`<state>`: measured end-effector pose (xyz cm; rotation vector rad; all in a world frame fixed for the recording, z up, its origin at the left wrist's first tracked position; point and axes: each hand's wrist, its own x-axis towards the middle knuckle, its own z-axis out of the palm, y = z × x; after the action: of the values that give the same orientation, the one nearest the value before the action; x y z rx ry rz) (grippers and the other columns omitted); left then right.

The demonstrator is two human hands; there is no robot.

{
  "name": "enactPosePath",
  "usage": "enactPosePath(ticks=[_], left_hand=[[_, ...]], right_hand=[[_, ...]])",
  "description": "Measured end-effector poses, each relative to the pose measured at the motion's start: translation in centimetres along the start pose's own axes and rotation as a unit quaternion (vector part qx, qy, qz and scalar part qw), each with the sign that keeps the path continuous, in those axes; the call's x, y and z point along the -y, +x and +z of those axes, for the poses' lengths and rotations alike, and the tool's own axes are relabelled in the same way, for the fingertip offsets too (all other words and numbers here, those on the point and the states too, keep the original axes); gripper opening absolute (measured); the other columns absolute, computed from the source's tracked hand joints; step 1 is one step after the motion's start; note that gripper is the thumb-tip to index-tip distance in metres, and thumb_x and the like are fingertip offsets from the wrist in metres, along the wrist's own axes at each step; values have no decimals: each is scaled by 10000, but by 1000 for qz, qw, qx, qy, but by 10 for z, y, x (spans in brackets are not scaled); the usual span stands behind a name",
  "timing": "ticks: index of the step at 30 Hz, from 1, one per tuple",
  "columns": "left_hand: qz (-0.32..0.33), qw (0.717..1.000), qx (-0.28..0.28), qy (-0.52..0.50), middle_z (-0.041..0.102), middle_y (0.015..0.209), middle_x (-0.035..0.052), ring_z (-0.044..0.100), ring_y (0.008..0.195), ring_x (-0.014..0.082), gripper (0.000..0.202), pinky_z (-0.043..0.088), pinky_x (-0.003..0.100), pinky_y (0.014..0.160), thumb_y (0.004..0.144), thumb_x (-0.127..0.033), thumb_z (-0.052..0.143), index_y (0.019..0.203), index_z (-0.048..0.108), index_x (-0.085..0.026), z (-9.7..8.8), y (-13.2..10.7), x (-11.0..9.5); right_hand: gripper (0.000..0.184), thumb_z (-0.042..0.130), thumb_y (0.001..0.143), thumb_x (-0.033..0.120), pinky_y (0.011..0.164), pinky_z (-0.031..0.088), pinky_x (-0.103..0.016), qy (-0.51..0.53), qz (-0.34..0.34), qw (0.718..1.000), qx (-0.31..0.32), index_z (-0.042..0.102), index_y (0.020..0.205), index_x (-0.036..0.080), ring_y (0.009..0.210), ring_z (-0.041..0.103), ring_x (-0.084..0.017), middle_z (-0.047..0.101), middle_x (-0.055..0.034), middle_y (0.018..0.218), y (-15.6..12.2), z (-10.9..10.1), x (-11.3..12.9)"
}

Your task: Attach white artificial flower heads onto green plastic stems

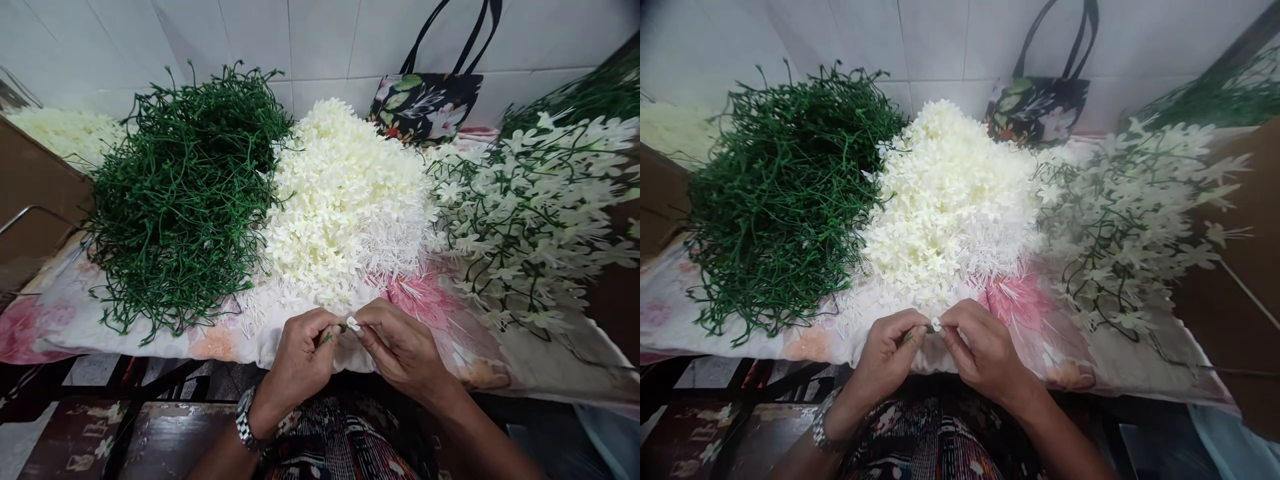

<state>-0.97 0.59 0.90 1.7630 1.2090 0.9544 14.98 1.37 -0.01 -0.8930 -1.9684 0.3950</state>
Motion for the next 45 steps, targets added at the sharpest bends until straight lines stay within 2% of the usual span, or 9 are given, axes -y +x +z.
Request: enactPosePath(ticks=[9, 20, 22, 24, 27, 30, 39, 42, 45], left_hand=[[-22, 1000, 3, -16, 424, 502, -29, 400, 500, 97, 246, 319, 206, 483, 771, -145, 408, 539, 487, -159, 1, 1, -5], [-11, 999, -37, -7, 394, 464, -33, 373, 470, 93, 275, 300, 208, 451, 779, -167, 405, 508, 455, -164, 6, 3, 0], [-24, 998, -44, -25, 457, 501, -23, 419, 493, 101, 232, 338, 211, 475, 779, -165, 415, 569, 513, -160, 6, 1, 1], [-41, 996, -52, -56, 549, 603, -1, 492, 555, 117, 150, 398, 220, 528, 770, -157, 443, 720, 584, -155, 5, -1, 2], [-41, 993, -71, -84, 605, 753, 28, 561, 683, 142, 184, 454, 242, 624, 746, -125, 480, 883, 597, -160, 3, -3, 3], [-16, 995, -79, -63, 607, 748, 24, 565, 708, 143, 185, 453, 246, 645, 745, -81, 455, 820, 599, -169, 2, -4, 1], [-3, 994, -100, -34, 521, 579, -25, 458, 535, 101, 158, 368, 203, 505, 725, -88, 436, 664, 556, -170, 9, -3, 0], [-23, 994, -102, -44, 505, 569, -29, 451, 535, 103, 144, 367, 206, 512, 719, -105, 436, 675, 558, -170, 10, -2, 3], [-67, 992, -88, -61, 486, 575, -31, 439, 546, 106, 131, 367, 212, 527, 720, -121, 440, 686, 558, -168, 8, 1, 2]], right_hand=[[136, 462, 825, 57, 524, 447, -229, 5, -14, 1000, 10, 517, 832, 181, 591, 513, -122, 556, -15, 641, 2, -1, 3], [149, 446, 824, 65, 524, 445, -235, 16, -1, 1000, 2, 529, 820, 189, 585, 529, -130, 557, -10, 633, 2, 8, 1], [140, 457, 823, 69, 518, 448, -225, 14, 4, 1000, -7, 534, 820, 187, 581, 532, -124, 556, -9, 638, 3, 8, 1], [128, 474, 818, 71, 510, 445, -217, -1, 7, 1000, -21, 533, 816, 185, 570, 526, -115, 546, -4, 634, 3, 6, 1], [121, 483, 814, 68, 500, 438, -216, -28, 8, 999, -36, 530, 815, 180, 554, 519, -110, 536, -1, 627, 2, 3, 1], [112, 483, 817, 81, 495, 435, -224, -25, 16, 999, -36, 536, 807, 179, 553, 516, -114, 542, -5, 624, 0, 1, 3], [127, 466, 823, 87, 489, 430, -221, -29, 21, 999, -27, 529, 771, 185, 535, 502, -111, 527, 4, 600, 2, 5, 8], [131, 467, 826, 82, 489, 428, -217, -27, 14, 999, -20, 521, 773, 188, 533, 498, -109, 520, 8, 598, 1, 4, 6], [83, 497, 838, 121, 559, 463, -244, -24, 28, 999, 32, 547, 841, 187, 627, 550, -133, 578, -22, 688, -2, -7, 4]])
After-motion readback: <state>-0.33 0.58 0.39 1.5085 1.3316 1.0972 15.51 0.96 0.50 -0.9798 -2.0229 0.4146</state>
